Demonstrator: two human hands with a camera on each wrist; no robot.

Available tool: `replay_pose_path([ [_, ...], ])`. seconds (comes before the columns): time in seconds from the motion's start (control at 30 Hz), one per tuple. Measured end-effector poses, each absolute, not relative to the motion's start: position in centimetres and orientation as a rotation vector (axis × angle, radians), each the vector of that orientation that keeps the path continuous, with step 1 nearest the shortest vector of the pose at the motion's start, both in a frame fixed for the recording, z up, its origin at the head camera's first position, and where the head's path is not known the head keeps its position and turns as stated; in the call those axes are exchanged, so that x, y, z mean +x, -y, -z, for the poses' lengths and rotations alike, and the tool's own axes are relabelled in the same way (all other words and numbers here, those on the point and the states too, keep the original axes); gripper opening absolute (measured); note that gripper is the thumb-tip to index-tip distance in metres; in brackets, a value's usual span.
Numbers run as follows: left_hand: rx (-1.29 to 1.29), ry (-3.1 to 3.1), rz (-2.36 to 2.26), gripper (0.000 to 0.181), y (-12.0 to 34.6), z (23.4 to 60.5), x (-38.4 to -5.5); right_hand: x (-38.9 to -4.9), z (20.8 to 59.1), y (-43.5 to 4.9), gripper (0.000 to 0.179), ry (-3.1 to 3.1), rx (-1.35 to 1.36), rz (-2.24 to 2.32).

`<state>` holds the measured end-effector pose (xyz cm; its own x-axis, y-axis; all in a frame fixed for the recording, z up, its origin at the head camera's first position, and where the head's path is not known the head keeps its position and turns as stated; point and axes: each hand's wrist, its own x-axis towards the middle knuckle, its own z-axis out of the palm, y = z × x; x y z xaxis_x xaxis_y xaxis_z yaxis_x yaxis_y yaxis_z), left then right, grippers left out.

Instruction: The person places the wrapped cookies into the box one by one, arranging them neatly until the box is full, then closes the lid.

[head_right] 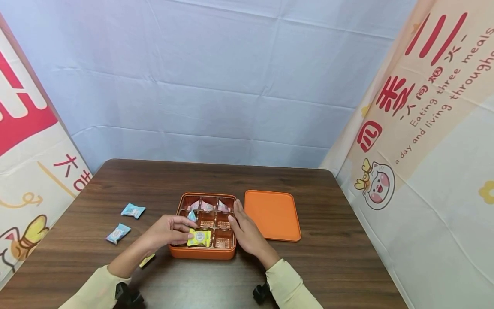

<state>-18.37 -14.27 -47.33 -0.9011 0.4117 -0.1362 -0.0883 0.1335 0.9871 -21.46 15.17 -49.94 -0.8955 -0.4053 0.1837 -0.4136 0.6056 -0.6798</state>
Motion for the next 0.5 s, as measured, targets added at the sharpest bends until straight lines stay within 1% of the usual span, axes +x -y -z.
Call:
replay_pose_path([
  [0.5, 0.346, -2.104, -1.796, 0.036, 14.06, 47.4, -18.21, -21.37, 49.83, -15.12, 0.065, 2.806, 0.704, -1.19],
])
